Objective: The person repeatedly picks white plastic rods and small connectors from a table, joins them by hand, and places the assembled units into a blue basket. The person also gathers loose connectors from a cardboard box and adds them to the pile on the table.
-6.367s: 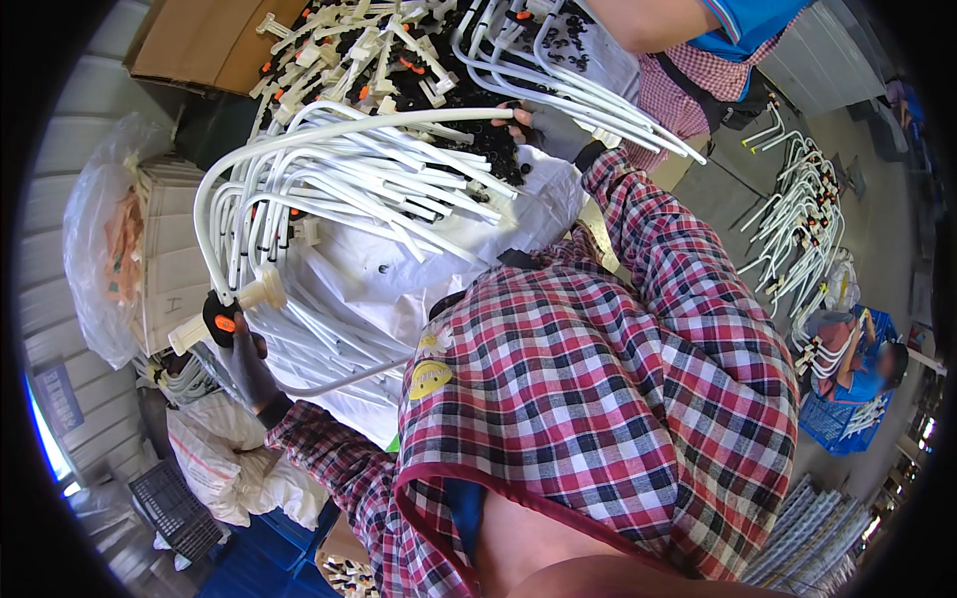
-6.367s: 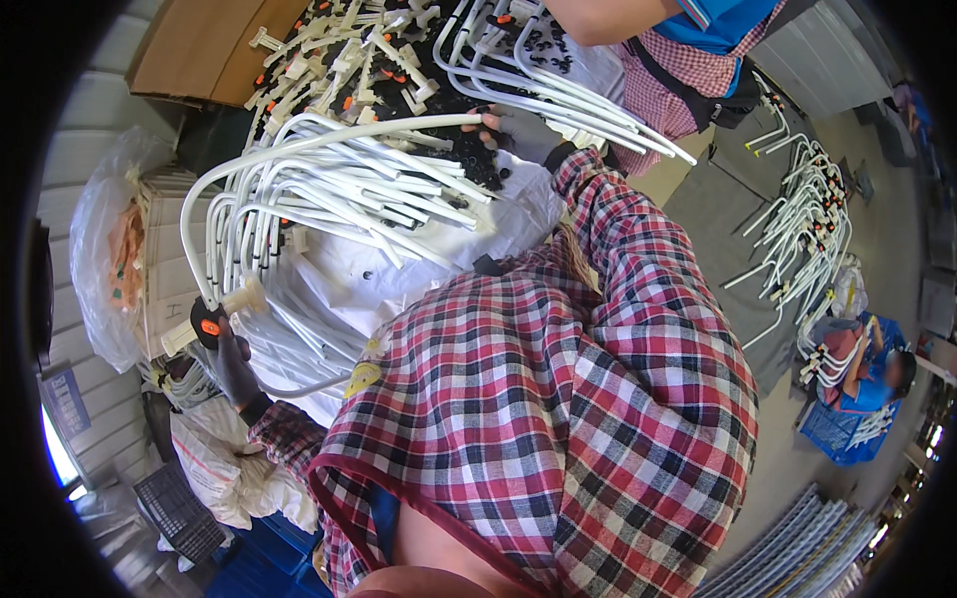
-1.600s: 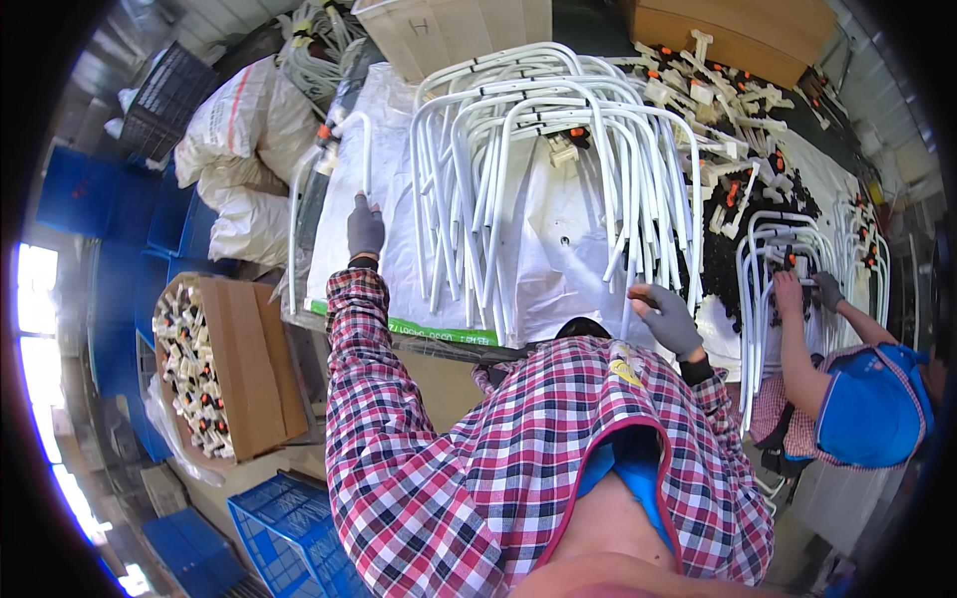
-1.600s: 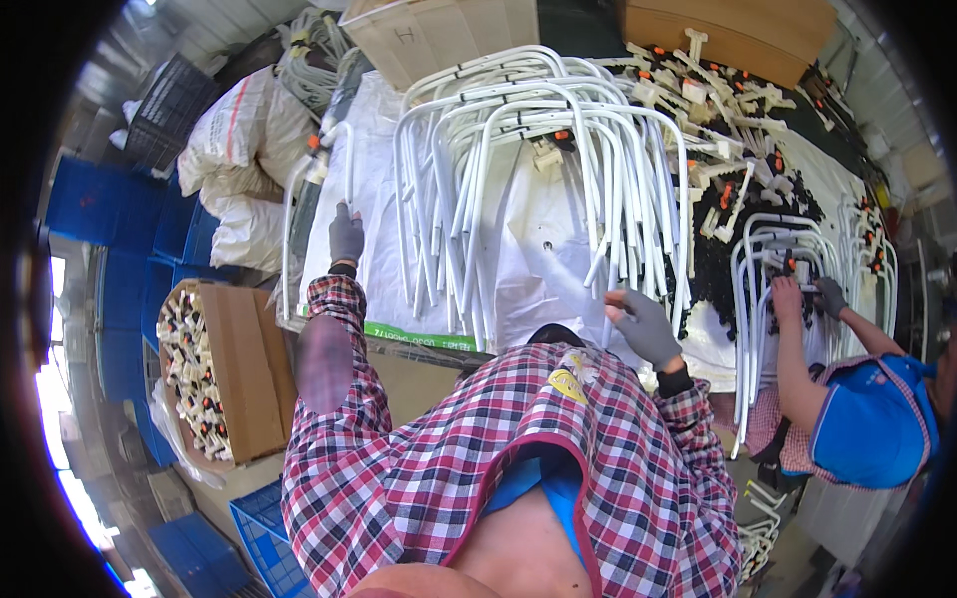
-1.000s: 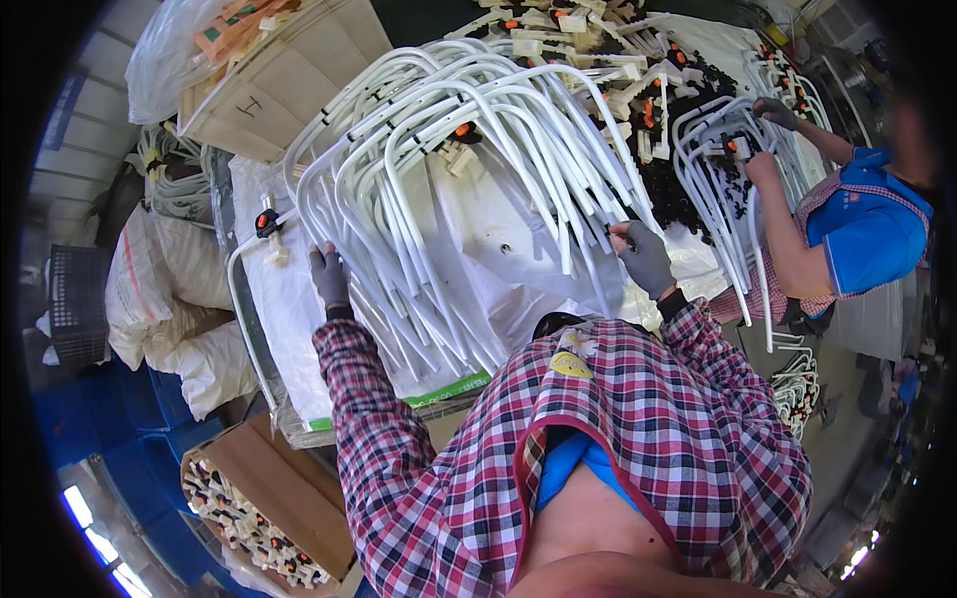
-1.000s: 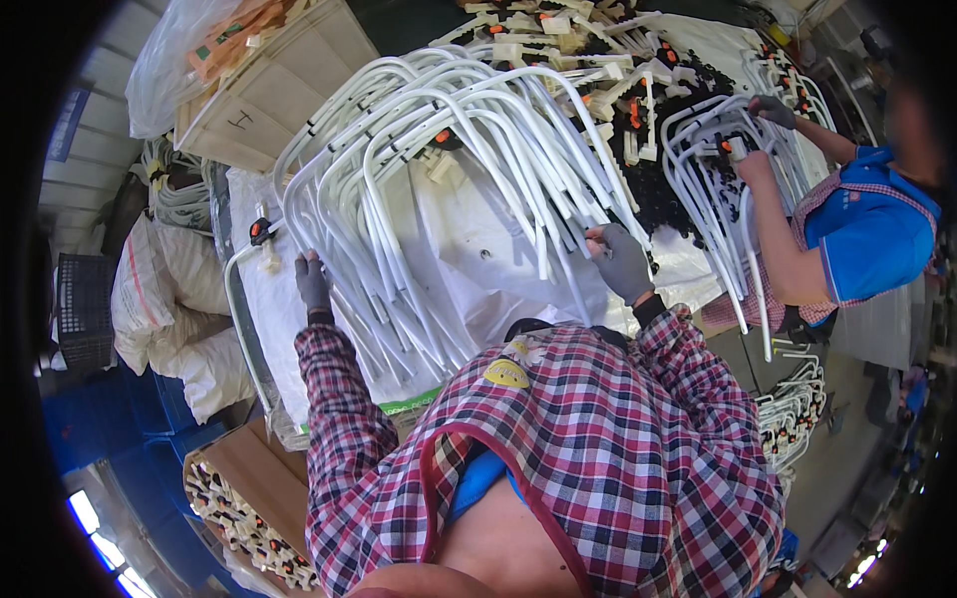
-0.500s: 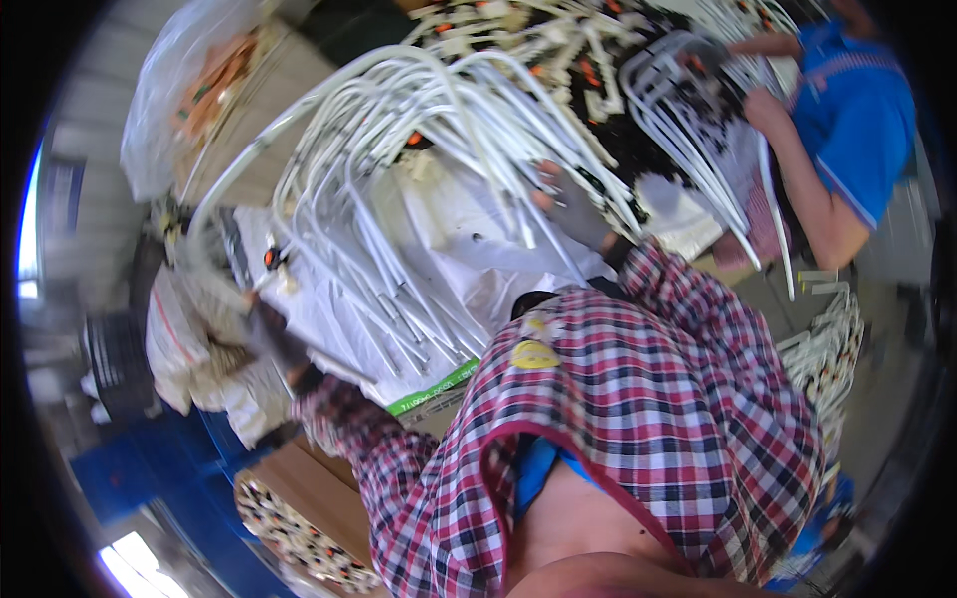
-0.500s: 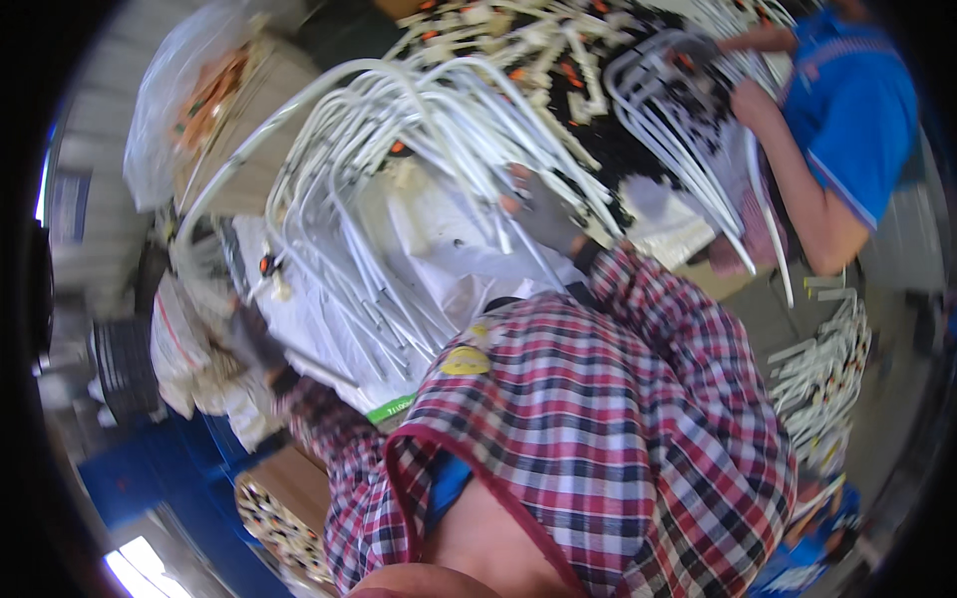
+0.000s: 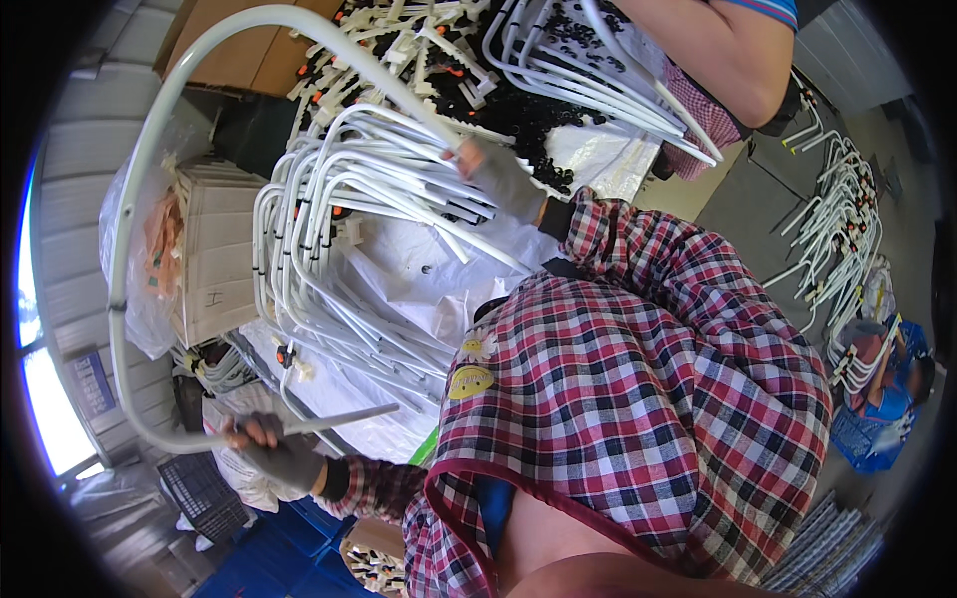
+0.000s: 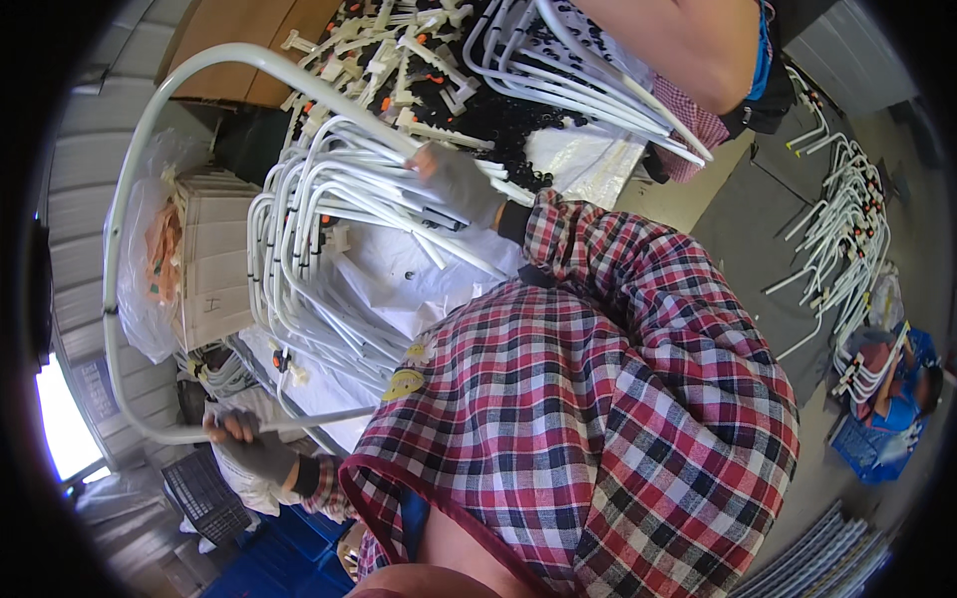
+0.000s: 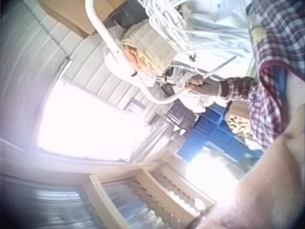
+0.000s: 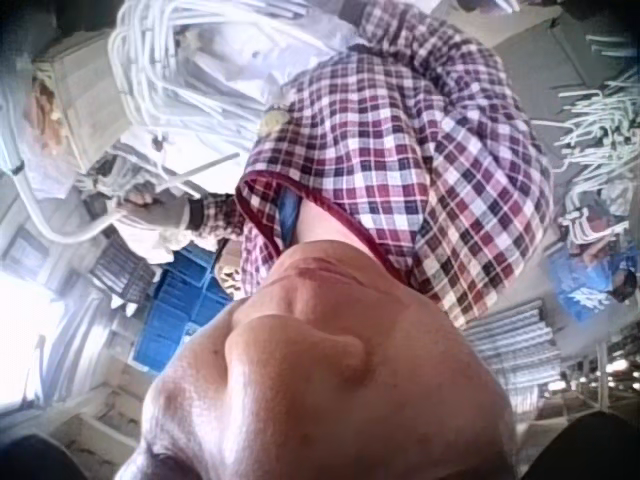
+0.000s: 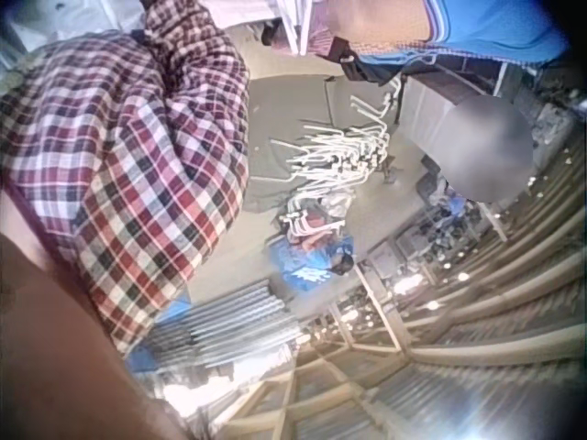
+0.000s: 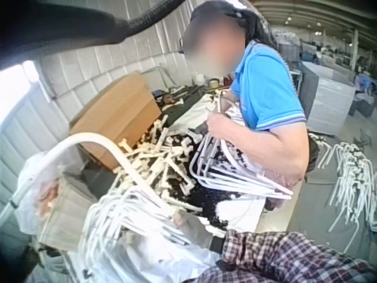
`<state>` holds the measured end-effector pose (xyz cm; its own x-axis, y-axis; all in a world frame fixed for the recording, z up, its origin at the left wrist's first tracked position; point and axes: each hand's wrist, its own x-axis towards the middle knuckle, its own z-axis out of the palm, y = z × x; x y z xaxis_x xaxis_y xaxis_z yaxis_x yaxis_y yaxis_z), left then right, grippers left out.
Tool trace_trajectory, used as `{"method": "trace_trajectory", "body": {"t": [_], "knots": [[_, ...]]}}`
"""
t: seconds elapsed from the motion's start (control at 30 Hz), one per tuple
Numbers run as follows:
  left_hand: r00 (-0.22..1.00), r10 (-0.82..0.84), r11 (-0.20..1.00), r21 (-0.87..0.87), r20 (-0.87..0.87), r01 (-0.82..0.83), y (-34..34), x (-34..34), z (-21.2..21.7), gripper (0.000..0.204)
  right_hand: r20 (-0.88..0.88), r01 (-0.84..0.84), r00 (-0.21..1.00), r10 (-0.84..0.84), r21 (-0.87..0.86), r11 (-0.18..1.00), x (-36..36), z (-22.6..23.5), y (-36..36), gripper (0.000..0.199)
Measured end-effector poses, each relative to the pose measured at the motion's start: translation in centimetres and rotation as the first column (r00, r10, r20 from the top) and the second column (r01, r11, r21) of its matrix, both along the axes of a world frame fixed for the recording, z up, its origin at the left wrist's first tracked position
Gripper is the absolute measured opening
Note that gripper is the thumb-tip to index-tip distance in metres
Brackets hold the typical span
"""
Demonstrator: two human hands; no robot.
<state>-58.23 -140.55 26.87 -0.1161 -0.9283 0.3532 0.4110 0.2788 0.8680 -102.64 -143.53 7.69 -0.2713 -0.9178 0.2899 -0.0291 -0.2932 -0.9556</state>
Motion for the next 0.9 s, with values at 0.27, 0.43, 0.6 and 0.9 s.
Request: {"method": "trace_trajectory", "body": {"t": [0.27,0.43,0.6,0.9], "knots": [[0.647,0.114,0.993,-0.098,0.754,-0.060,-8.9,-7.4,0.7,0.056,-0.357,0.453,0.859,-0.367,0.194,0.870,-9.8,-3.0,3.3,0.076],[0.364,0.097,0.991,-0.125,0.926,0.053,-12.3,-12.6,-5.2,0.043,-0.490,0.371,0.837,-0.245,0.178,0.911,-10.5,-2.4,1.9,0.060],[0.513,0.021,0.978,0.089,0.858,-0.189,-11.4,-5.4,-8.2,0.041,-0.643,0.278,0.713,-0.280,-0.108,0.955,-11.4,-3.8,-4.9,0.011],[0.710,0.184,0.927,0.120,0.680,-0.355,1.1,-0.3,-6.5,0.036,-0.990,0.174,-0.061,0.127,0.115,0.978,-15.9,-1.9,-11.4,0.025]]}}
